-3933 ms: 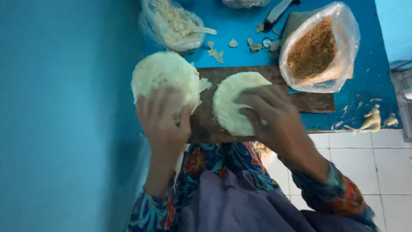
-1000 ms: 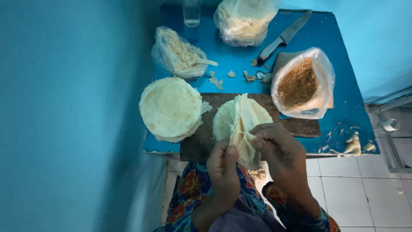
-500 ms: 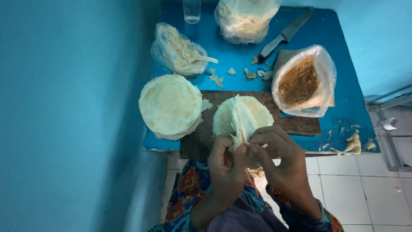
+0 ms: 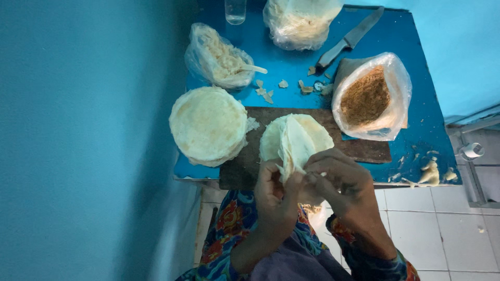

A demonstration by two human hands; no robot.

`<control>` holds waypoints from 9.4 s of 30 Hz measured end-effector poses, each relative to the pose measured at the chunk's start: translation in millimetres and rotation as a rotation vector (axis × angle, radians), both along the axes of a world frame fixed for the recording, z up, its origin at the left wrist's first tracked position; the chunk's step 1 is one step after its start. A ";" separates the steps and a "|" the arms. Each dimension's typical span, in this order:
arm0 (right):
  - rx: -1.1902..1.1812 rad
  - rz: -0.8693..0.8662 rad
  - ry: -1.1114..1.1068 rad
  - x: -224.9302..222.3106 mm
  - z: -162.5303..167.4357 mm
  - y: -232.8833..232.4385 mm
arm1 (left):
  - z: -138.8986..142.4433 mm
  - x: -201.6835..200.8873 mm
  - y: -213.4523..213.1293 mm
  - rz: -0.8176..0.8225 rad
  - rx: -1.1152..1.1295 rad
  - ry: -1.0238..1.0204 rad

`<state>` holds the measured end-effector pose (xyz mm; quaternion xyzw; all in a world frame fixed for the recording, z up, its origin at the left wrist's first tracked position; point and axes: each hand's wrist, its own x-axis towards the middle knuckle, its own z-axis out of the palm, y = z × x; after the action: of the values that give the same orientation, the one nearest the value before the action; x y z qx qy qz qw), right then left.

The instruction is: The person sits at a small blue table and peels the thin outer skin off round steamed cakes by hand, one cake at a time, placing the peeled cake on a stack and dropping the removed skin aside. A knife and a bag of brown sugar sit on the table.

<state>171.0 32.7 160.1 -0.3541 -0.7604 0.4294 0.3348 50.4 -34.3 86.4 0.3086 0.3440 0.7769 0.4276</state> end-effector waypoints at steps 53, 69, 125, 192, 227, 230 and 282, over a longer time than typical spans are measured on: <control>0.003 -0.141 0.021 -3.3 -28.9 29.4 | -6.5 6.4 0.9 0.038 -0.173 -0.228; -0.112 -0.183 -0.017 -5.1 -18.9 40.2 | 5.7 -2.2 -6.5 -0.008 -0.215 -0.145; -0.435 -0.099 -0.147 11.0 -32.5 76.7 | 31.2 -97.4 -48.5 0.466 -0.121 -0.344; 0.060 -0.014 -0.062 -8.0 -5.6 -2.4 | 20.5 0.2 5.2 -0.067 0.035 0.120; -0.100 -0.332 0.160 -7.6 -7.0 35.4 | 25.5 -11.0 -2.2 0.047 -0.179 0.071; 0.121 -0.144 0.066 -5.7 -3.0 31.2 | 25.0 -12.2 -0.9 0.058 -0.194 0.050; -0.094 -0.061 -0.215 9.7 -42.0 83.9 | 34.4 -104.6 -52.1 0.516 -0.150 -0.239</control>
<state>180.7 116.6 118.1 -0.4365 -0.7597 0.4139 0.2472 -54.2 -86.4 120.9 0.0845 0.4148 0.8633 0.2749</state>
